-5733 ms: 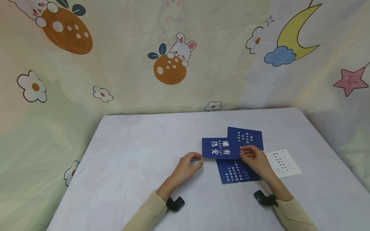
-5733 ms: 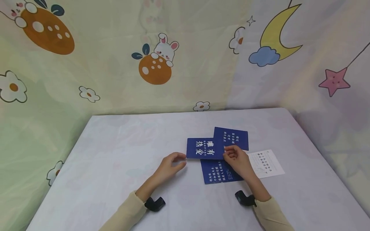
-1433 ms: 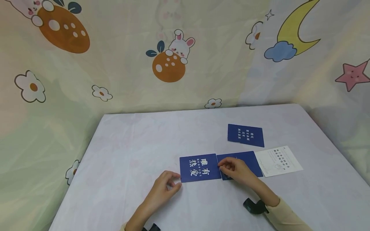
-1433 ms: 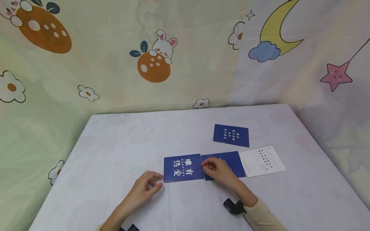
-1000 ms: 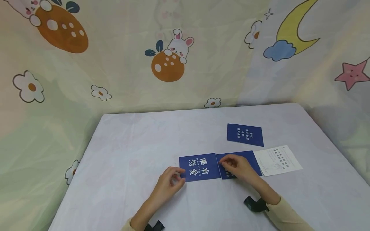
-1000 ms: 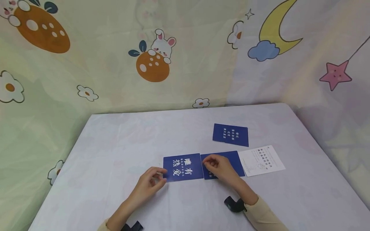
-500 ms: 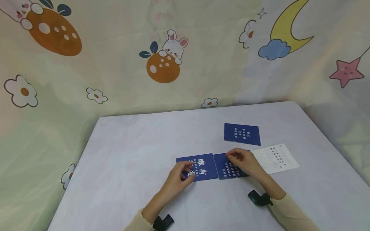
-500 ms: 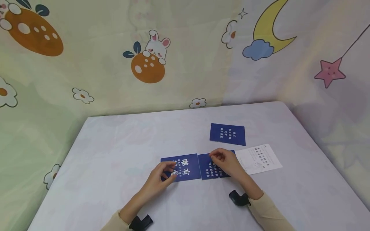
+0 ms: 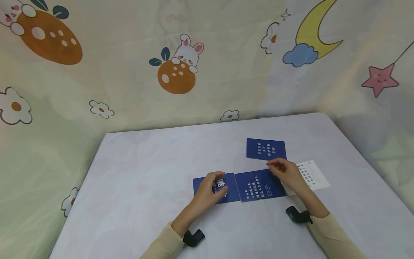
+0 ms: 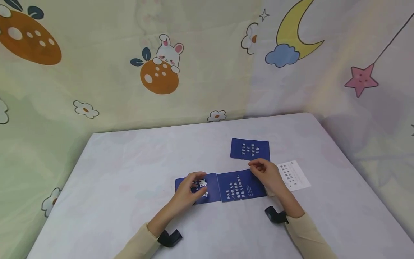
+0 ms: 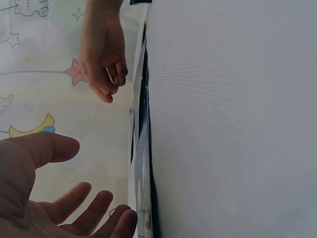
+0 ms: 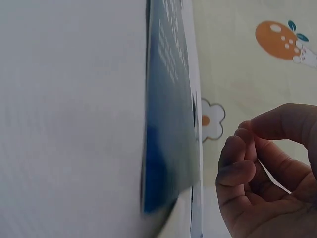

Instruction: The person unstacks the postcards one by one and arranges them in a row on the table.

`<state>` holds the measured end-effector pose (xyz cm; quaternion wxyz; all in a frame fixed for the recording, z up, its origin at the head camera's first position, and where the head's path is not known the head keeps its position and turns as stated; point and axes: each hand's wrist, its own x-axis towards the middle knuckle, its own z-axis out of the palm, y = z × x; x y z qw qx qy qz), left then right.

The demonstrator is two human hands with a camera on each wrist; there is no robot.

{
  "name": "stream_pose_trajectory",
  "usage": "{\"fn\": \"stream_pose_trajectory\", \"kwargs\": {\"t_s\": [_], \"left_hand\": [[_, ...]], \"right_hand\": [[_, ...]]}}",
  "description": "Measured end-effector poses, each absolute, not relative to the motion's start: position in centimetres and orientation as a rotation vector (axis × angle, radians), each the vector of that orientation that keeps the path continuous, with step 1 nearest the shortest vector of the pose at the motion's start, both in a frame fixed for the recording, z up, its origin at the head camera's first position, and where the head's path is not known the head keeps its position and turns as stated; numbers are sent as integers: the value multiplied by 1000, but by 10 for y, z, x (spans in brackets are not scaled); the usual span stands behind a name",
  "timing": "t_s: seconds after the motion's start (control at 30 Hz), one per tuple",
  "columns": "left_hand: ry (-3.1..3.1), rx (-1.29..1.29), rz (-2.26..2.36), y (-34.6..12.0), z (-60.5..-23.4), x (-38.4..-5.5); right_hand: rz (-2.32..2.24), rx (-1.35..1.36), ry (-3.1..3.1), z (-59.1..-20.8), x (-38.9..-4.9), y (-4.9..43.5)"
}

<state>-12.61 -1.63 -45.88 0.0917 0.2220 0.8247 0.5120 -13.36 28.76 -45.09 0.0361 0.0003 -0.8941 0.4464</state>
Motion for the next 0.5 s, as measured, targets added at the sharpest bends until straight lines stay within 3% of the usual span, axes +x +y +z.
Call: {"fn": "stream_pose_trajectory", "kwargs": {"t_s": [0.5], "left_hand": [[2463,645,1478,20,-460,-151]], "right_hand": [[1281,-216,-2616,-449,-142,317]]}}
